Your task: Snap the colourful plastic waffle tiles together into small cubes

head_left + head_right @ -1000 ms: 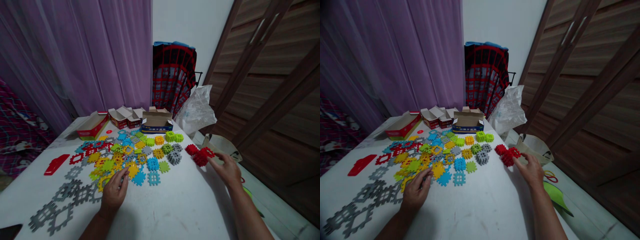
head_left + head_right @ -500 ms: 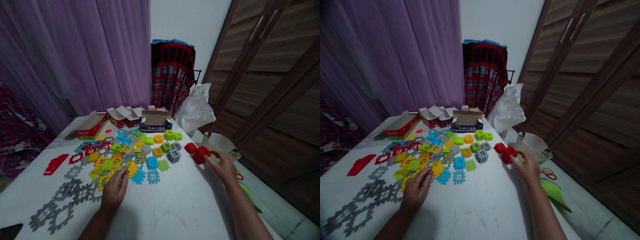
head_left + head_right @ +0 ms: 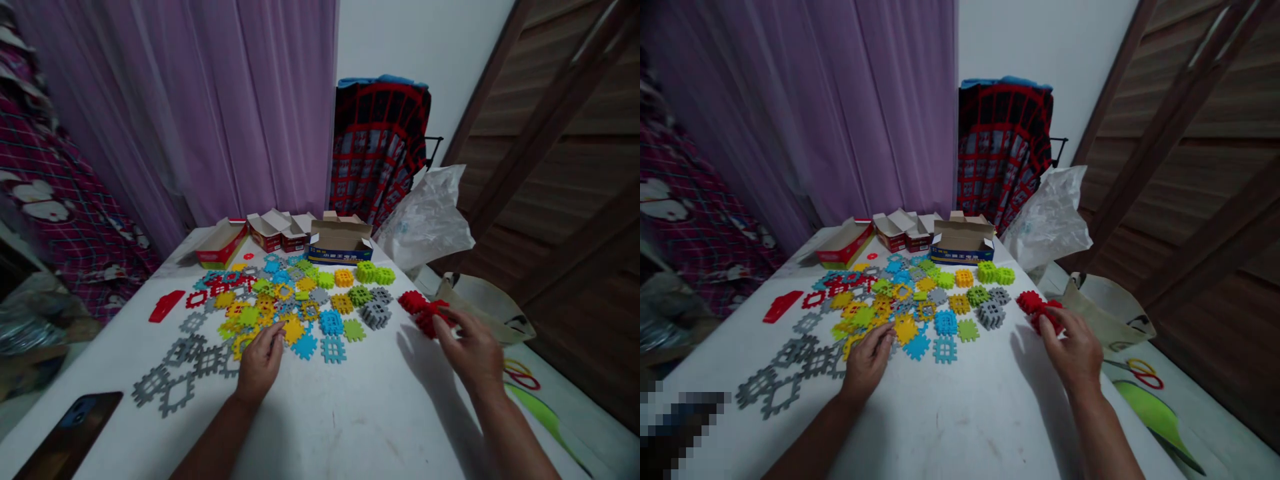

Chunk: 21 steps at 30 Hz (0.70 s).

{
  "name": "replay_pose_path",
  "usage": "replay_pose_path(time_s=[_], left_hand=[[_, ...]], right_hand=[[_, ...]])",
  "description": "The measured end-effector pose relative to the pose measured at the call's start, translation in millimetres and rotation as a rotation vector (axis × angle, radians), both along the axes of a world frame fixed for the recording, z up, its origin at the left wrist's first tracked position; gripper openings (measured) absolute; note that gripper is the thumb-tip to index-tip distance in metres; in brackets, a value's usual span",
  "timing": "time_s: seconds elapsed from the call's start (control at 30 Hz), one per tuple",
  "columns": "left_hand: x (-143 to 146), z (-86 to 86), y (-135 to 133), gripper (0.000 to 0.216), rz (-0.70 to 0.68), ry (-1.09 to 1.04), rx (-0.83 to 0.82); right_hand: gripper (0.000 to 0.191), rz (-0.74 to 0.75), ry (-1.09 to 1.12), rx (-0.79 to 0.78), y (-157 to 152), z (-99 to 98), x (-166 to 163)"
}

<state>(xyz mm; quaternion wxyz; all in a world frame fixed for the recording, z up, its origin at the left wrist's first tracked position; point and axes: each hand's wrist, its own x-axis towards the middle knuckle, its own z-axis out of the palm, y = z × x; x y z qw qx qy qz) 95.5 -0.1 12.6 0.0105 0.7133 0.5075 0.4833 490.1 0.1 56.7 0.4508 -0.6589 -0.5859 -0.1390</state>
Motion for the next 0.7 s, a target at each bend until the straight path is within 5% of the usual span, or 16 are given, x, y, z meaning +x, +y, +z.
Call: replay_pose_path(time_s=[0.3, 0.53, 0.7], left_hand=[[3, -2.8, -2, 0.023, 0.0, 0.032, 0.033], [-3, 3.3, -2, 0.023, 0.001, 0.048, 0.043], [-52, 8.1, 11, 0.024, 0.311, -0.07, 0.077]], right_hand=[[0.022, 0.56, -0.1, 0.017, 20, -21.4, -158], [0.021, 0.593, -0.159, 0.03, 24, -41.5, -208], [0.02, 0.515, -0.23, -0.065, 24, -37.1, -218]])
